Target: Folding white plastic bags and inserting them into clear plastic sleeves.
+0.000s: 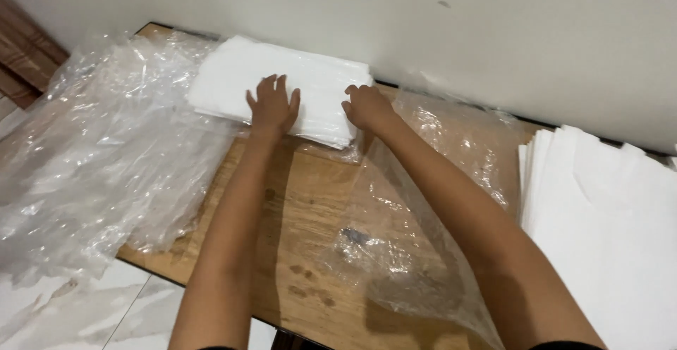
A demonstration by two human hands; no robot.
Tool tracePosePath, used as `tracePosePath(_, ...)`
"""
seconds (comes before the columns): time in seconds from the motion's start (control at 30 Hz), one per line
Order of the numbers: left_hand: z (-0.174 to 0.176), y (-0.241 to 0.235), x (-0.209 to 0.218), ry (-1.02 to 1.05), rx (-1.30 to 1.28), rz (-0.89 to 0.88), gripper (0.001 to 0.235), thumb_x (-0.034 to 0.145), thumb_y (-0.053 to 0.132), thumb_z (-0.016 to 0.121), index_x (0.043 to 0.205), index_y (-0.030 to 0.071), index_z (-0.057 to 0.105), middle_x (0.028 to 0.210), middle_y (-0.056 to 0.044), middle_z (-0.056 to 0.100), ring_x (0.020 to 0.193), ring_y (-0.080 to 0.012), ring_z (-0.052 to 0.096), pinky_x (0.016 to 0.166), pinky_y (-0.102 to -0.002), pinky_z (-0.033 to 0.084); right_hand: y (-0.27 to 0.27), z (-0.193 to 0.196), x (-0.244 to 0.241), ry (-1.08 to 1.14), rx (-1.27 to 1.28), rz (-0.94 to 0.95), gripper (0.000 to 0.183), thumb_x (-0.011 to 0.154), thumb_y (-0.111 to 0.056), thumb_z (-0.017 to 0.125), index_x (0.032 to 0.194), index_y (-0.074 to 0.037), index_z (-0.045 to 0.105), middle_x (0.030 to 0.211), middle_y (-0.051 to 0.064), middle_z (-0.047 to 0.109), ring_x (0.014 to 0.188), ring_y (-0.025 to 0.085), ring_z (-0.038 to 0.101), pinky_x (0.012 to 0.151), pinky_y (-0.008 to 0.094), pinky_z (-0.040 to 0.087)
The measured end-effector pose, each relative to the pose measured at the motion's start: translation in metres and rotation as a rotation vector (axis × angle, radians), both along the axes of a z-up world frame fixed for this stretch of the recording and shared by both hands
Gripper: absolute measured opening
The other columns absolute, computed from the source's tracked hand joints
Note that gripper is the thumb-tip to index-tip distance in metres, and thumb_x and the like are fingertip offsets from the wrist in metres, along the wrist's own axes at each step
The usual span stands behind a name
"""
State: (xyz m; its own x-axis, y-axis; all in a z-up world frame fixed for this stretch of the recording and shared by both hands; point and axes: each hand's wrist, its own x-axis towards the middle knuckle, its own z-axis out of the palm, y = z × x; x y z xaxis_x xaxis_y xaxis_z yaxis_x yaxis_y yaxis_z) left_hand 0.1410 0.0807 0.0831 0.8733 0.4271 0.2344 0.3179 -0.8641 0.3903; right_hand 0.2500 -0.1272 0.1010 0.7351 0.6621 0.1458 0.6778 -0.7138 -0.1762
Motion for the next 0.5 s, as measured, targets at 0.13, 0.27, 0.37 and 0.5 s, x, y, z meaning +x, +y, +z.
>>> tracePosePath(0.13, -0.008, -0.077, 0.011, -0.205, 0.066, -0.427, 0.046, 0.104, 0.046, 0.043, 0.144, 0.024, 0.047, 0.135, -0.007, 0.051, 0.129, -0.0292, 0.051, 0.11, -0.051, 0.036, -0.072, 0.047, -0.055, 0.032, -0.207, -0.243, 0.05, 0.095, -0.03, 0.047, 0.138, -0.004, 0.051, 0.126, 0.027, 0.052, 0.122, 0.05, 0.046, 0.094, 0.07, 0.039)
tracePosePath(0.27, 0.008, -0.165, -0.017, -0.106, 0.172, -0.717, 0.048, 0.099, 0.046, 0.047, 0.144, 0.031, 0.046, 0.146, -0.008, 0.044, 0.138, -0.034, 0.042, 0.112, -0.054, 0.033, -0.154, 0.042, -0.078, 0.216, -0.592, -0.577, 0.069, 0.086, -0.037, 0.064, 0.145, -0.007, 0.046, 0.136, 0.027, 0.05, 0.124, 0.05, 0.046, 0.086, 0.067, 0.041)
tracePosePath(0.37, 0.008, -0.2, -0.034, 0.096, 0.245, -0.764, 0.054, 0.098, 0.053, 0.042, 0.148, 0.036, 0.04, 0.155, -0.008, 0.035, 0.145, -0.0382, 0.03, 0.116, -0.056, 0.026, -0.203, 0.021, -0.087, 0.333, -0.686, -0.561, 0.085, 0.082, -0.052, 0.066, 0.152, -0.016, 0.035, 0.144, 0.025, 0.045, 0.131, 0.048, 0.043, 0.095, 0.061, 0.042)
tracePosePath(0.5, -0.028, -0.211, -0.009, 0.49, 0.314, -0.689, 0.064, 0.093, 0.058, 0.047, 0.15, 0.03, 0.039, 0.157, -0.009, 0.031, 0.147, -0.0363, 0.026, 0.113, -0.064, 0.025, -0.231, 0.029, -0.12, 0.412, -0.55, -0.401, 0.085, 0.095, -0.063, 0.042, 0.162, -0.024, 0.007, 0.159, 0.023, 0.02, 0.144, 0.048, 0.025, 0.11, 0.061, 0.033)
